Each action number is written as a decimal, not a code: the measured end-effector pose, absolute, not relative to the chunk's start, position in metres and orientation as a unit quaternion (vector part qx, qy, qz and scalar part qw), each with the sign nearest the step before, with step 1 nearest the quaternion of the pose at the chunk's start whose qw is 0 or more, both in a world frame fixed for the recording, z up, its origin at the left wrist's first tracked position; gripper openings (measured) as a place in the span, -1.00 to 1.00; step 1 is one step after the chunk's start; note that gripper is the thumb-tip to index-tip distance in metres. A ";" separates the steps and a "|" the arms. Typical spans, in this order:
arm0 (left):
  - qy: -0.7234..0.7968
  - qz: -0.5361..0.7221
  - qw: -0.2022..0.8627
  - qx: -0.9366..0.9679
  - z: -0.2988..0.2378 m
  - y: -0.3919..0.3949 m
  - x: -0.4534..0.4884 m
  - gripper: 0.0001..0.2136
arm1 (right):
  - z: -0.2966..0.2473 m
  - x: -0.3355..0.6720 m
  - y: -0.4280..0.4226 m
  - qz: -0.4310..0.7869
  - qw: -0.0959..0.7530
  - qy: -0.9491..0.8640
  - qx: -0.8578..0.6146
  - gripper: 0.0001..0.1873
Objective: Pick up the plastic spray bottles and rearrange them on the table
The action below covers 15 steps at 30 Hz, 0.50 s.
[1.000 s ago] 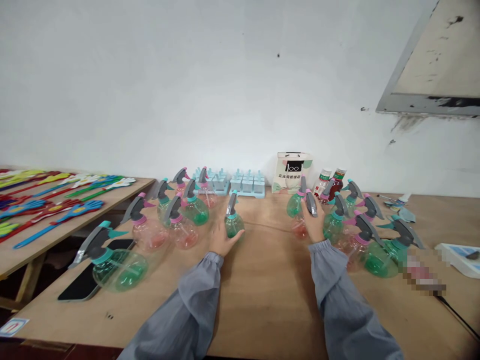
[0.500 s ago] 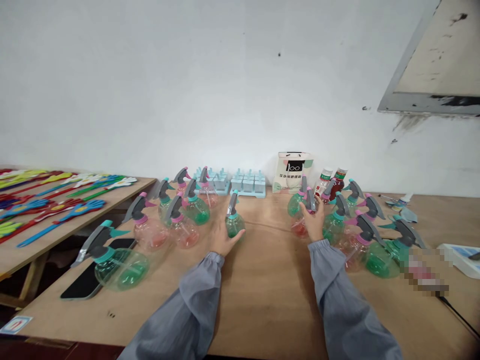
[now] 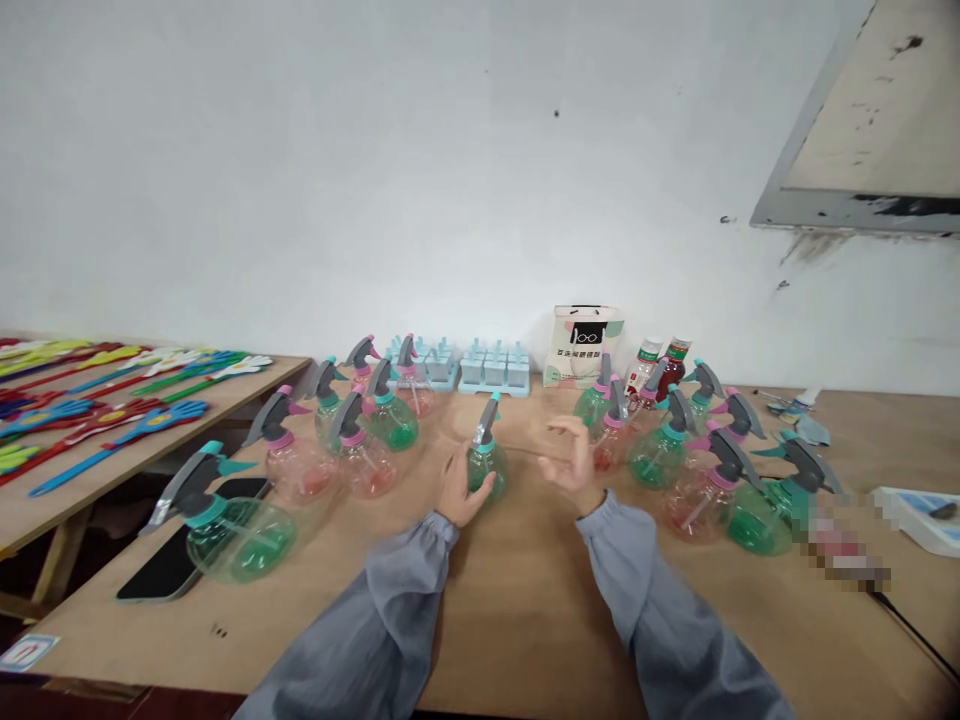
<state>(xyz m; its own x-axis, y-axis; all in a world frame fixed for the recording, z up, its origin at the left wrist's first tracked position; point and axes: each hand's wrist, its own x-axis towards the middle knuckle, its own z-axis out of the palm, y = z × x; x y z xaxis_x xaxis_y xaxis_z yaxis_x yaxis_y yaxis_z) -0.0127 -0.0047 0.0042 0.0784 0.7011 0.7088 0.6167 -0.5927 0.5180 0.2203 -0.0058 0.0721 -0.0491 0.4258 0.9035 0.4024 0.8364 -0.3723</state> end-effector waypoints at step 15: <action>0.403 0.561 -0.201 0.695 0.028 -0.014 -0.044 -0.51 | 0.057 0.186 -0.008 0.250 0.560 -0.700 -0.366 -0.34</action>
<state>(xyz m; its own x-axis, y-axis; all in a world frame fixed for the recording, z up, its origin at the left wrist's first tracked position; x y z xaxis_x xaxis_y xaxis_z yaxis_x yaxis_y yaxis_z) -0.0436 -0.0142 0.0277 0.0454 0.3351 0.9411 0.7852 -0.5943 0.1737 0.1856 -0.0082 0.0566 -0.1056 0.7922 0.6010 0.2336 0.6073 -0.7594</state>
